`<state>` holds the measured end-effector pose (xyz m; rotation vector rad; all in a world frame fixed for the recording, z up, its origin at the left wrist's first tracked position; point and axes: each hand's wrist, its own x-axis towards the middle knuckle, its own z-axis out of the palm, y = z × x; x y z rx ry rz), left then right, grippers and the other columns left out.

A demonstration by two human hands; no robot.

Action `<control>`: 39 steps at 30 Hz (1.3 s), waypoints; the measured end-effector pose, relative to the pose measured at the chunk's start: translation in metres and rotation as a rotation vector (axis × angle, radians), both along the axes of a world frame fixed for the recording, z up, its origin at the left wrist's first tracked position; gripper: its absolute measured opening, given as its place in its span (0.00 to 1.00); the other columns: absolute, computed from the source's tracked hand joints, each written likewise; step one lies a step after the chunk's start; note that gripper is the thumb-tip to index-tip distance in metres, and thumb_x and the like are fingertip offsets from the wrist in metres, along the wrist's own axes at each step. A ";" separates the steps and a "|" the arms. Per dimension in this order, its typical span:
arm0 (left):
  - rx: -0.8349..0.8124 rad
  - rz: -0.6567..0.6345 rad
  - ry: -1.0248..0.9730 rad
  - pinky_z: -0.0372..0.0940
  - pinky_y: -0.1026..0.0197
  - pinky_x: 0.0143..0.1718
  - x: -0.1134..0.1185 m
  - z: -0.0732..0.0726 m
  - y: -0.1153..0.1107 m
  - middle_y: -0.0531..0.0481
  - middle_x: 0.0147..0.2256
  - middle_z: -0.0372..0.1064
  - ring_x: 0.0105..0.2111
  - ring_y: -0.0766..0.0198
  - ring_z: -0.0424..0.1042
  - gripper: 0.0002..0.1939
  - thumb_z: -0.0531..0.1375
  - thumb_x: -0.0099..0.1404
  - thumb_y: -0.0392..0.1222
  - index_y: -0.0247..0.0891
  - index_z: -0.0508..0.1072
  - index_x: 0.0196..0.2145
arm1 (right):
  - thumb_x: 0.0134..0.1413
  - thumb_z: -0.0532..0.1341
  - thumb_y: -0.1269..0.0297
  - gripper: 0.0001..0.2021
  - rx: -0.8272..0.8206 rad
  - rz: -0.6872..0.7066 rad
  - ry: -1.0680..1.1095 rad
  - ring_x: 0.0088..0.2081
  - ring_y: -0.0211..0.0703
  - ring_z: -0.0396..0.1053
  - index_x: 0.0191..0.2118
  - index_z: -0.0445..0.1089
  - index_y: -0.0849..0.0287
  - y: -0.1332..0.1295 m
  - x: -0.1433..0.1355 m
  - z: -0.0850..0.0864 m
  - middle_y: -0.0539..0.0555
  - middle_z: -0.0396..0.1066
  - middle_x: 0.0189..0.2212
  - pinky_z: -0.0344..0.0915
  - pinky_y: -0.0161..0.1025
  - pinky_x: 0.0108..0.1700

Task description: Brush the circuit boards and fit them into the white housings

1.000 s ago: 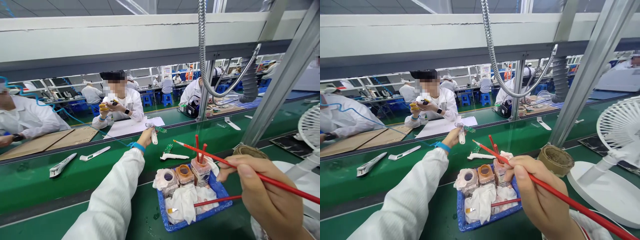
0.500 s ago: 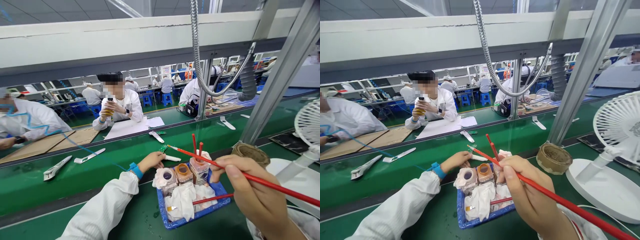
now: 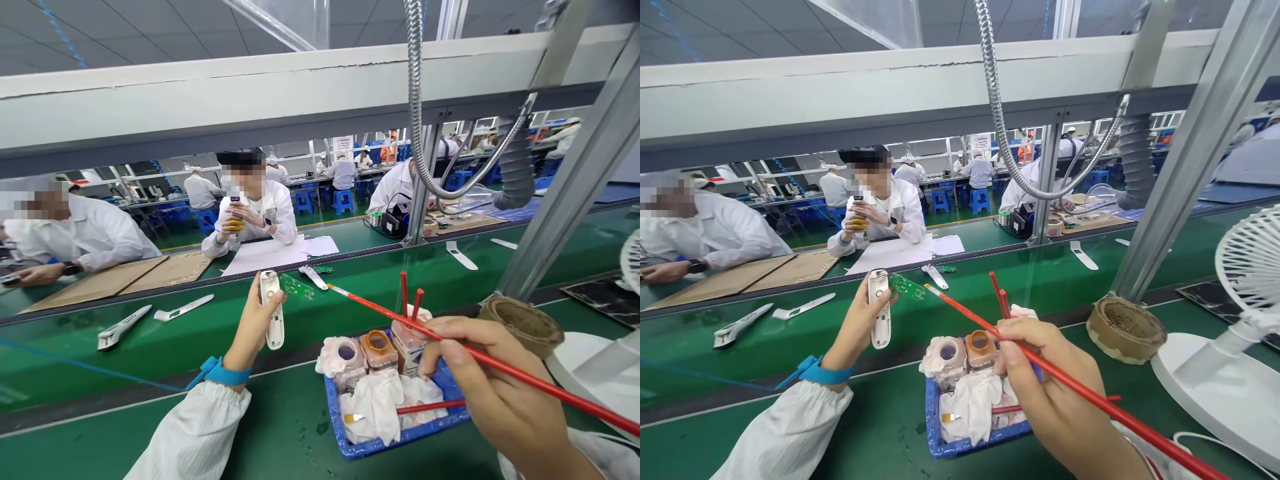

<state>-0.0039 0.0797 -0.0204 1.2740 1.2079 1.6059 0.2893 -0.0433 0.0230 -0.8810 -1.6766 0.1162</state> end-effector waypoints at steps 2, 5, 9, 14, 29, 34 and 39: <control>-0.058 -0.177 -0.156 0.64 0.62 0.42 0.010 0.018 -0.020 0.49 0.44 0.65 0.36 0.64 0.69 0.32 0.63 0.55 0.43 0.44 0.58 0.55 | 0.56 0.54 0.71 0.08 -0.016 0.050 -0.034 0.29 0.36 0.69 0.42 0.63 0.56 -0.001 -0.005 0.000 0.46 0.69 0.24 0.65 0.36 0.40; -0.157 -0.320 -0.252 0.65 0.63 0.39 0.026 0.034 -0.048 0.51 0.38 0.67 0.32 0.66 0.69 0.28 0.64 0.53 0.40 0.42 0.62 0.52 | 0.54 0.53 0.74 0.08 0.004 0.125 -0.061 0.32 0.38 0.69 0.39 0.63 0.55 -0.004 -0.010 0.003 0.48 0.69 0.25 0.66 0.37 0.39; -0.246 -0.429 -0.286 0.63 0.65 0.35 0.039 0.040 -0.072 0.49 0.37 0.68 0.31 0.66 0.68 0.28 0.65 0.53 0.38 0.40 0.63 0.51 | 0.52 0.52 0.76 0.09 0.043 0.138 -0.110 0.34 0.39 0.69 0.37 0.62 0.56 -0.010 -0.012 0.006 0.50 0.69 0.28 0.66 0.38 0.37; -0.302 -0.422 -0.275 0.62 0.64 0.33 0.041 0.040 -0.085 0.48 0.33 0.70 0.32 0.62 0.69 0.34 0.65 0.53 0.41 0.40 0.58 0.55 | 0.52 0.52 0.76 0.08 0.079 0.150 -0.215 0.33 0.37 0.69 0.37 0.61 0.57 -0.012 -0.014 0.008 0.50 0.69 0.27 0.67 0.36 0.36; -0.328 -0.367 -0.184 0.60 0.66 0.27 0.040 0.037 -0.092 0.49 0.30 0.72 0.29 0.62 0.70 0.39 0.67 0.50 0.43 0.41 0.56 0.57 | 0.50 0.56 0.73 0.07 0.191 0.082 -0.412 0.35 0.40 0.72 0.37 0.65 0.58 -0.010 0.000 0.007 0.52 0.72 0.31 0.70 0.32 0.38; -0.330 -0.383 -0.226 0.62 0.64 0.31 0.041 0.038 -0.092 0.50 0.29 0.71 0.30 0.61 0.70 0.39 0.68 0.48 0.42 0.41 0.58 0.56 | 0.49 0.56 0.72 0.07 0.179 0.063 -0.289 0.32 0.42 0.72 0.36 0.65 0.56 -0.019 0.001 0.011 0.52 0.72 0.29 0.71 0.34 0.35; -0.323 -0.437 -0.221 0.62 0.64 0.31 0.040 0.036 -0.093 0.50 0.28 0.71 0.29 0.62 0.70 0.36 0.67 0.50 0.42 0.41 0.58 0.56 | 0.50 0.54 0.74 0.07 0.138 0.162 -0.301 0.30 0.40 0.72 0.34 0.64 0.56 -0.021 -0.007 0.019 0.51 0.71 0.27 0.70 0.32 0.31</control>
